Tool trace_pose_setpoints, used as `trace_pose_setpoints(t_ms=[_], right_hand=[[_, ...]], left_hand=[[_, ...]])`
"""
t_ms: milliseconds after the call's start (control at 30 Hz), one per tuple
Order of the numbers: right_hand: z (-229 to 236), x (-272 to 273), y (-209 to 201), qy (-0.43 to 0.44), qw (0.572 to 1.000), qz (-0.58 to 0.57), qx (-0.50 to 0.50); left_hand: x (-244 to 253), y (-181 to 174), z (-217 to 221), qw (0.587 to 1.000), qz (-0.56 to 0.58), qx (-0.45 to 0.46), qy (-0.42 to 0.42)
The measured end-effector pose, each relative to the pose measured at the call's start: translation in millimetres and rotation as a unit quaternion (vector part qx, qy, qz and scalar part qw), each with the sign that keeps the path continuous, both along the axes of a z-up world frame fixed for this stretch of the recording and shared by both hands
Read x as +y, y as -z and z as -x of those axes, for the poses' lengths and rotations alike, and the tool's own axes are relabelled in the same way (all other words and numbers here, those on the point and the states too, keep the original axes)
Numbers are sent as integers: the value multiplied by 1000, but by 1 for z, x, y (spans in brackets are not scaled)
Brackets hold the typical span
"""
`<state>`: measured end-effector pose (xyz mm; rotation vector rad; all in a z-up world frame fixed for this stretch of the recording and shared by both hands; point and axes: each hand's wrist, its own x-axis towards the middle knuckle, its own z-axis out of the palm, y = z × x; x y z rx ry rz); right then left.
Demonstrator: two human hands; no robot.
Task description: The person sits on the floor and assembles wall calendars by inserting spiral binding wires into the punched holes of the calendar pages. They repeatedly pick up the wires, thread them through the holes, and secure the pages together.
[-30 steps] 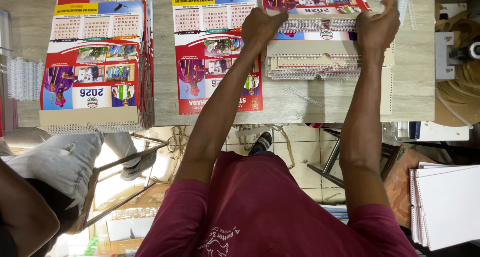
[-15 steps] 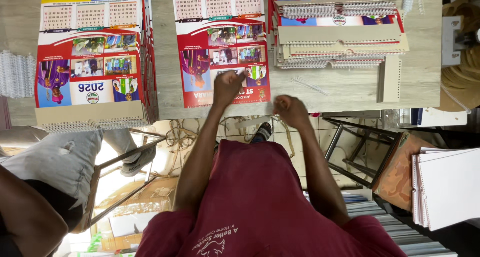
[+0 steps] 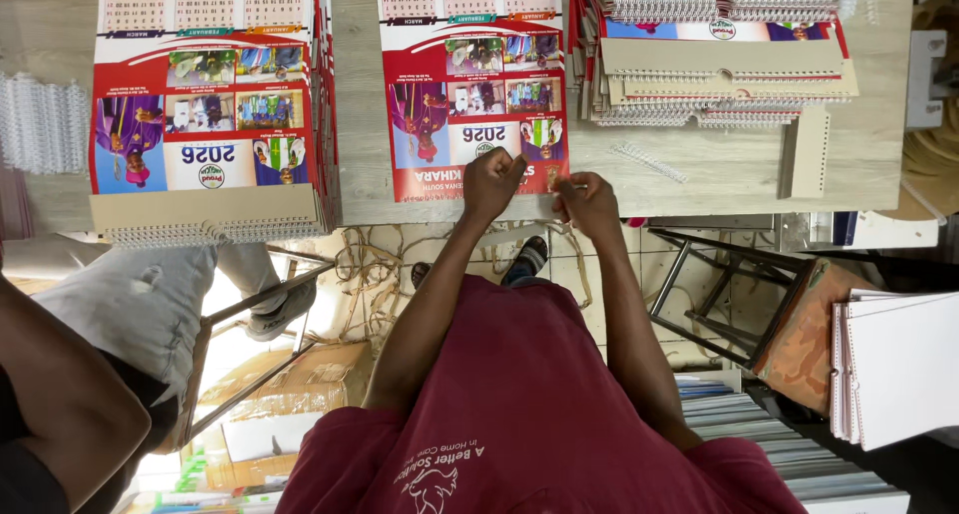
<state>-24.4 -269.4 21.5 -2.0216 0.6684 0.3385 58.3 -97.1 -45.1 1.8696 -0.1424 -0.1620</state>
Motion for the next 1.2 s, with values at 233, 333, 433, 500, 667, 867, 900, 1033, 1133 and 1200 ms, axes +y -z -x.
trace_pose_setpoints(t_ms=[233, 333, 433, 500, 667, 867, 900, 1033, 1133, 1200], right_hand=[[4, -13, 33, 28, 997, 18, -63], [1, -18, 42, 50, 996, -44, -65], [-3, -27, 32, 59, 988, -121, -69], [-3, -31, 27, 58, 986, -145, -63], [-4, -26, 18, 78, 976, -191, -69], [-8, -12, 13, 91, 963, -242, -76], [-9, -11, 8, 88, 963, -243, -77], [-9, -10, 7, 63, 977, -192, -71], [-10, -13, 15, -52, 995, 12, -80], [-10, -5, 15, -125, 978, 148, -74]], left_hand=[[3, 2, -3, 999, 24, 29, 17], [5, 1, -3, 999, 24, 36, 24], [4, 0, -6, 998, 25, 42, 30], [3, -5, -4, 998, 23, 47, 33], [5, -17, -2, 998, 26, 46, 33], [5, -9, -3, 998, 42, 38, 35], [5, -8, -4, 998, 41, 36, 32], [5, -4, -4, 999, 16, 34, 36], [3, -5, -5, 999, 9, 24, 45], [4, -9, -7, 998, 13, 24, 48]])
